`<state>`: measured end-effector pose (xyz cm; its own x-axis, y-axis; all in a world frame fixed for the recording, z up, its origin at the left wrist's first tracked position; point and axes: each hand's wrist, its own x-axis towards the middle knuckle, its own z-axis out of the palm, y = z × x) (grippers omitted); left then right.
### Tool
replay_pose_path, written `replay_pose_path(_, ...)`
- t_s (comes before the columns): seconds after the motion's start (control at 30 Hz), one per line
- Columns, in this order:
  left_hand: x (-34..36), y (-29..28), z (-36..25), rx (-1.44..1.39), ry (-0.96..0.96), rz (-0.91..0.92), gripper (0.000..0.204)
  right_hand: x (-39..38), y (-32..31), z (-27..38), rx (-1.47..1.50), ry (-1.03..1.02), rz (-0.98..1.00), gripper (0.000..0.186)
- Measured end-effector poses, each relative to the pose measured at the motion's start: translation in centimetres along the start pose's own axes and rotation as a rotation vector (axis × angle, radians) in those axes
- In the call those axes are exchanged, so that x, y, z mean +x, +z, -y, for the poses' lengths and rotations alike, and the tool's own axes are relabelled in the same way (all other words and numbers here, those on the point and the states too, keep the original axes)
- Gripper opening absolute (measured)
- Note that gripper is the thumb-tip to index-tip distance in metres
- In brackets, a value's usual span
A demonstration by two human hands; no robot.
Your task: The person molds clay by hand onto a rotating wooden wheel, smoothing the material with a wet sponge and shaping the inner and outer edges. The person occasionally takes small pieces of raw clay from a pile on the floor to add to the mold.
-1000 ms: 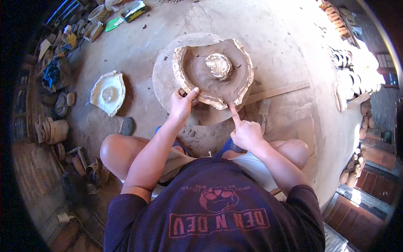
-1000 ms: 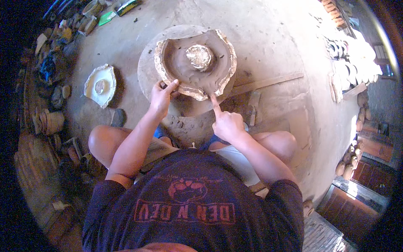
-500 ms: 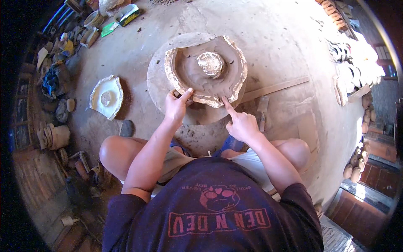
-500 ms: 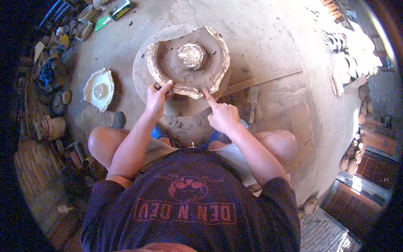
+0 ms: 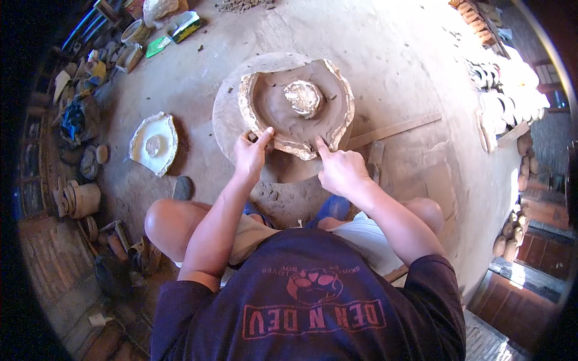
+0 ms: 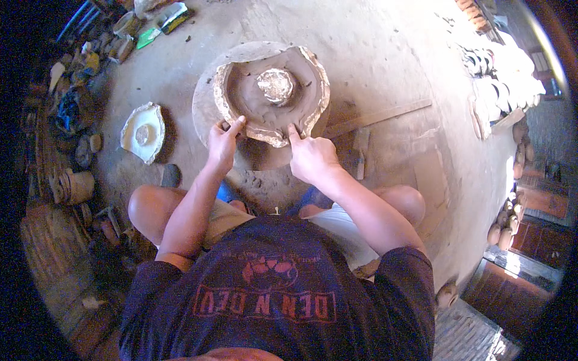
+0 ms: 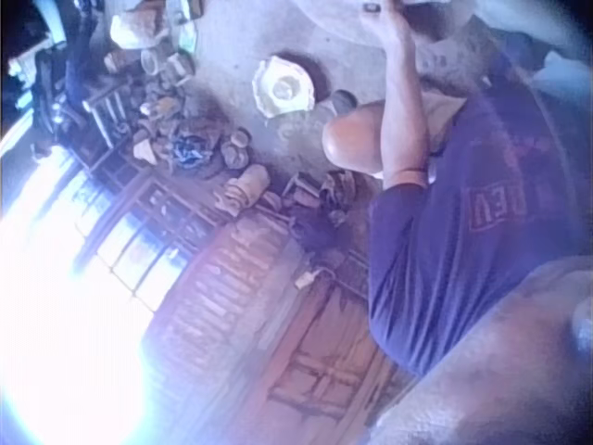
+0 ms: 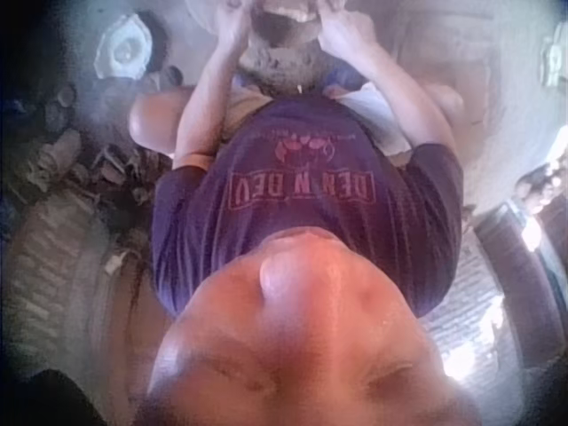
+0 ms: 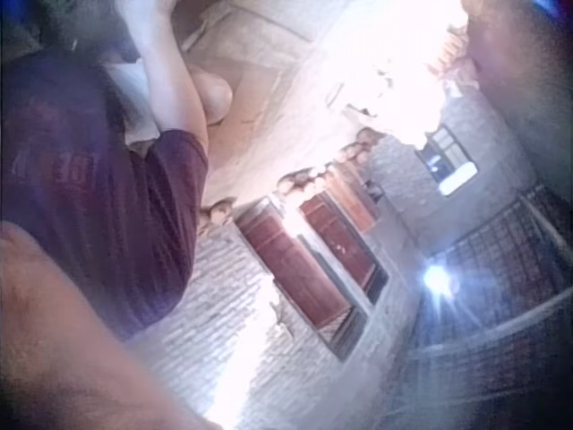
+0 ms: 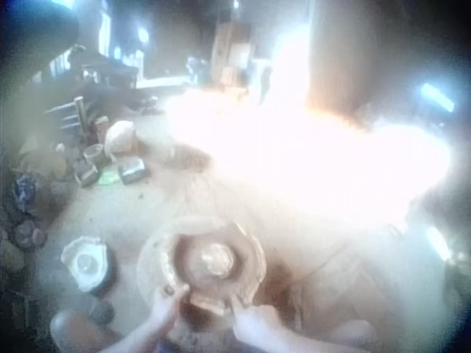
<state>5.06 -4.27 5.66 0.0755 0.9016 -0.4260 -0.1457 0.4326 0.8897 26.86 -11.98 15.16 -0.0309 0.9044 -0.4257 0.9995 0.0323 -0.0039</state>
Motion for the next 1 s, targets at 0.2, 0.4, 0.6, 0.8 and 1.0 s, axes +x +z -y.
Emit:
replay_pose_path(0.2, 0.3, -0.4, -0.9, -0.064, -0.041, -0.012, 0.027, 3.7, -2.0, -3.3, 0.371, -0.024, -0.022, 0.070)
replay_pose_path(0.4, 1.2, -1.7, -0.3, -0.101, -0.060, 0.006, 0.024, 5.2, -3.5, -1.1, 0.659, 0.030, 0.350, 0.075)
replay_pose_path(0.6, 0.9, -1.4, -0.4, -0.153, -0.108, 0.007, 0.027, 4.9, -1.8, -0.2, 0.939, 0.084, 0.367, 0.080)
replay_pose_path(0.8, 0.9, -1.2, -0.5, -0.147, -0.103, 0.001, 0.028, 5.3, -2.3, 2.0, 1.146, 0.063, 0.453, 0.064)
replay_pose_path(1.0, 1.1, -1.1, 1.1, -0.140, -0.084, 0.001, 0.028, 7.0, -3.0, 4.0, 1.312, 0.039, 0.482, 0.062)
